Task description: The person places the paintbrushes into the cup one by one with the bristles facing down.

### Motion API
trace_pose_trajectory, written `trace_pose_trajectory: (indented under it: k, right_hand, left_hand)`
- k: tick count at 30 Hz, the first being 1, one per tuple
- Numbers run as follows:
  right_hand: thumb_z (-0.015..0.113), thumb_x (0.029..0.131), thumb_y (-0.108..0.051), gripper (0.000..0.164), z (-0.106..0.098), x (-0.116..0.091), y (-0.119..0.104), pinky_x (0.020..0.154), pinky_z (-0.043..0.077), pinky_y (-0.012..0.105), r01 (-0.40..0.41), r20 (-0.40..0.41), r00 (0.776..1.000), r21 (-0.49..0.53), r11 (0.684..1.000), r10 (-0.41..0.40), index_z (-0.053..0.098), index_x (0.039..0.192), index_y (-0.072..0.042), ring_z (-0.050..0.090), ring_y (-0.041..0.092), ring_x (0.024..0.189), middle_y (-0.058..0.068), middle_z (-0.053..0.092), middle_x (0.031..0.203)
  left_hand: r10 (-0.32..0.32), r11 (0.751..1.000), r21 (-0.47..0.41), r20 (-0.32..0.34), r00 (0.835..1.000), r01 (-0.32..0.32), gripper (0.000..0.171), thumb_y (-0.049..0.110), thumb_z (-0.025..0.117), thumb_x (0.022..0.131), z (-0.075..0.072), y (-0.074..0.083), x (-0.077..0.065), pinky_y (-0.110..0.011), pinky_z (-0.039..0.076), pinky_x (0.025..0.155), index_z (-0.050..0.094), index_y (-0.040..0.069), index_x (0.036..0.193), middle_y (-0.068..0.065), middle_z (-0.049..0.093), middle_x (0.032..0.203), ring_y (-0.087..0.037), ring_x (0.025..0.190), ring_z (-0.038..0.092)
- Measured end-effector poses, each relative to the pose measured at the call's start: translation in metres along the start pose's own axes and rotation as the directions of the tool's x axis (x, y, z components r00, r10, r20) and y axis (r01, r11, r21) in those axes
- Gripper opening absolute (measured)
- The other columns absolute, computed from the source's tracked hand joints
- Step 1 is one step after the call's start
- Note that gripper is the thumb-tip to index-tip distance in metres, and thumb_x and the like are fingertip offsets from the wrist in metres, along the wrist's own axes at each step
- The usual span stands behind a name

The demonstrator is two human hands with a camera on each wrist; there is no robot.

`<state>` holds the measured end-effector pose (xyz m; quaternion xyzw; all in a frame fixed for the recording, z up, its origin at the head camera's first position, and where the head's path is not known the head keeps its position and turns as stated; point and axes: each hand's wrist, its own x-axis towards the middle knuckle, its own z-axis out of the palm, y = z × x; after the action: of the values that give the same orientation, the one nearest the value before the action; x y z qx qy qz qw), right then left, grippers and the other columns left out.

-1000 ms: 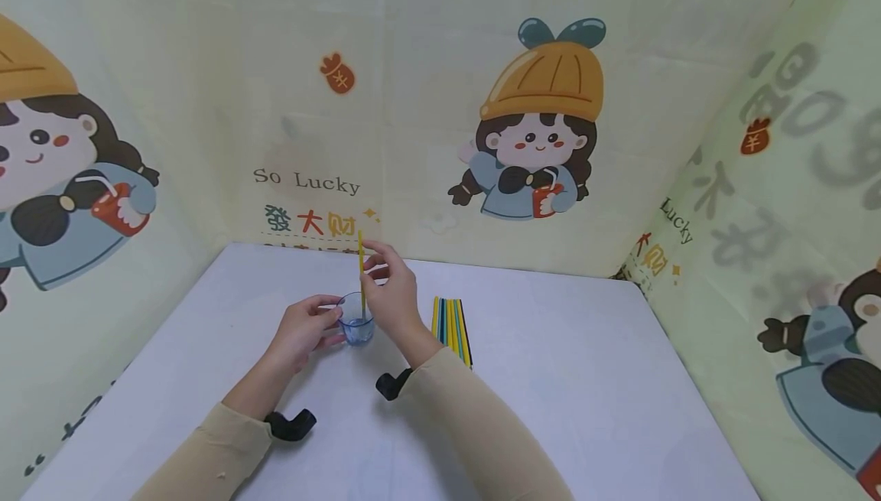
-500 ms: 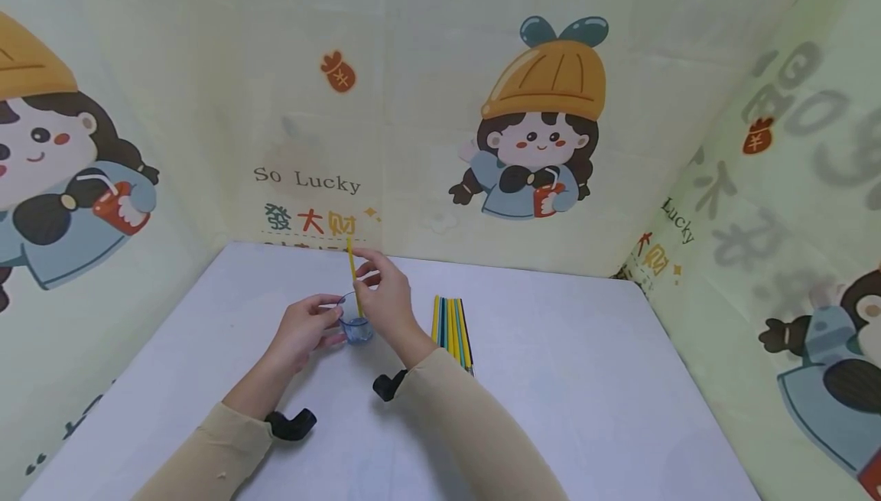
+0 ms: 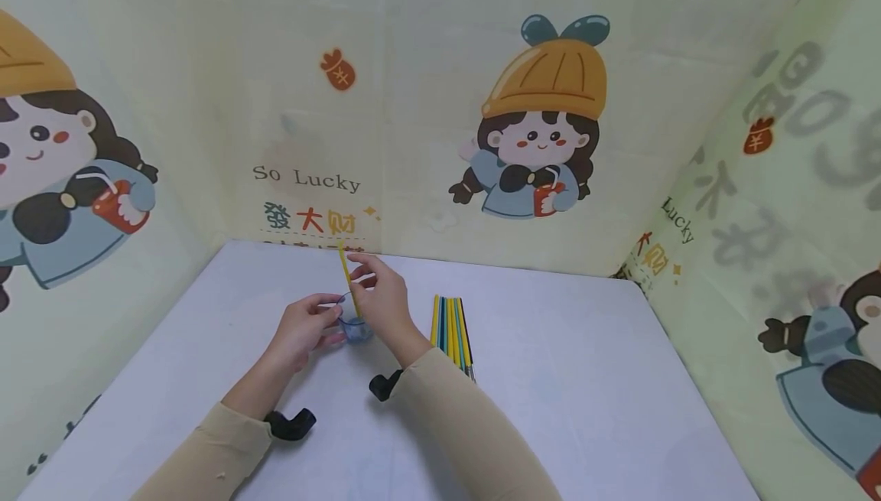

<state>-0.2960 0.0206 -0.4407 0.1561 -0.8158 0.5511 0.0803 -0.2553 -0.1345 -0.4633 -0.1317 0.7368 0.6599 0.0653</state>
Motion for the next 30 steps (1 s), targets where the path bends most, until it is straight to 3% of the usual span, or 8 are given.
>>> trace_pose_trajectory:
  k: [7,14,30]
  right_hand:
    - [0.073,0.101,-0.004,0.046,-0.001,-0.002,0.000,0.085,0.068,0.027,0.002,0.005,1.000,0.028,1.000,-0.002,0.070,0.138,-0.032,0.075,0.020,0.104,-0.004,0.078,0.114]
    - [0.072,0.101,-0.004,0.049,-0.010,-0.003,-0.004,0.084,0.069,0.030,-0.027,0.010,1.000,0.125,0.992,0.026,0.067,0.141,-0.032,0.076,0.021,0.104,-0.002,0.077,0.118]
    - [0.075,0.101,-0.009,0.051,-0.037,-0.013,0.002,0.082,0.070,0.034,-0.055,-0.006,0.998,0.181,0.982,0.057,0.065,0.145,-0.034,0.076,0.023,0.104,0.002,0.076,0.124]
  left_hand:
    - [-0.004,1.000,0.008,-0.003,1.000,0.004,0.037,0.018,0.063,0.110,0.000,0.001,-0.001,-0.044,0.068,0.093,0.063,0.008,0.145,-0.023,0.062,0.135,-0.033,0.120,0.065]
    - [-0.012,1.000,0.007,-0.001,1.000,0.012,0.037,0.019,0.063,0.110,0.001,-0.001,0.000,-0.042,0.069,0.091,0.062,0.009,0.146,-0.022,0.061,0.135,-0.033,0.121,0.065]
    - [-0.016,1.000,0.017,-0.008,1.000,0.016,0.036,0.019,0.063,0.110,0.001,0.000,-0.001,-0.043,0.068,0.095,0.062,0.011,0.145,-0.021,0.059,0.136,-0.035,0.124,0.066]
